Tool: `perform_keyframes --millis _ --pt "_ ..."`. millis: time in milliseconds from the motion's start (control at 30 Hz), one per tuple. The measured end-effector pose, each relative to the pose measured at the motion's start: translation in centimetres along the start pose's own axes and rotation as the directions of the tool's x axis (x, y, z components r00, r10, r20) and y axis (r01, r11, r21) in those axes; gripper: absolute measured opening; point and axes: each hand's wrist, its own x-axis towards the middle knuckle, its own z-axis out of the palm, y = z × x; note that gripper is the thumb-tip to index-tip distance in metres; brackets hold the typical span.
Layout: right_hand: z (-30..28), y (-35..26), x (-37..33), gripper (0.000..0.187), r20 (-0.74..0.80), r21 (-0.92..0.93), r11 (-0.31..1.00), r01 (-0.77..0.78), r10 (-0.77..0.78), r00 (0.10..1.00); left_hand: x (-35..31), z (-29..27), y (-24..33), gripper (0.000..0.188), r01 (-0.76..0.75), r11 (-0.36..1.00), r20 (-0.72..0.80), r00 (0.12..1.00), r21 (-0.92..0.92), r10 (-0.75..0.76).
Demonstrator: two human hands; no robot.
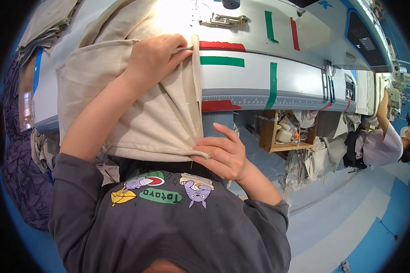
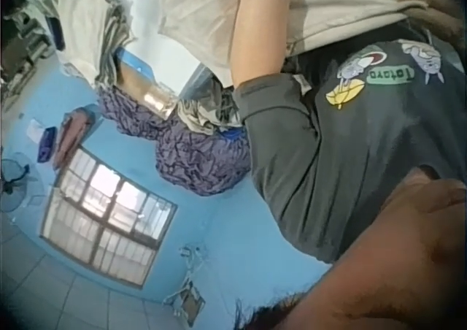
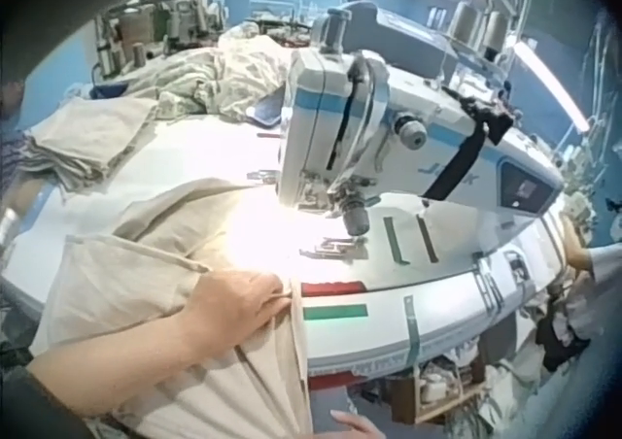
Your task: The recorder uses an industrial sewing machine to join pieces of tan-colored fabric.
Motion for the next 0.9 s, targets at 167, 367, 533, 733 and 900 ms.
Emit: perform_keyframes --millis 167,367,533,733,900 --pt "2.0 -1.0 2.5 0.015 -0.039 0.497 0.838 -0.226 0.281 0.959 0.5 -1.0 -1.7 0.016 -0.166 0.977 -0.015 0.986 -0.137 0.166" --pt "-0.1 5.5 6.7 0.048 -0.038 -0.03 0.969 -0.246 0.244 0.969 0.5 -1.3 -1.9 0.017 -0.161 0.977 0.041 0.985 -0.137 0.168" --pt "2.5 13.1 10.5 0.039 0.008 -0.528 0.823 -0.211 0.253 0.967 0.9 -1.2 -1.8 0.019 -0.104 0.986 0.069 0.991 -0.127 0.113" --pt "-3.5 13.9 5.9 0.022 -0.073 -0.272 0.908 -0.32 0.312 0.947 0.8 -1.0 -2.0 0.02 -0.106 0.985 0.057 0.992 -0.14 0.115" --pt "-0.2 5.5 5.4 0.04 0.319 -0.304 0.947 0.107 -0.005 0.948 0.4 -1.3 -2.7 0.02 -0.145 0.977 0.044 0.987 -0.154 0.154"
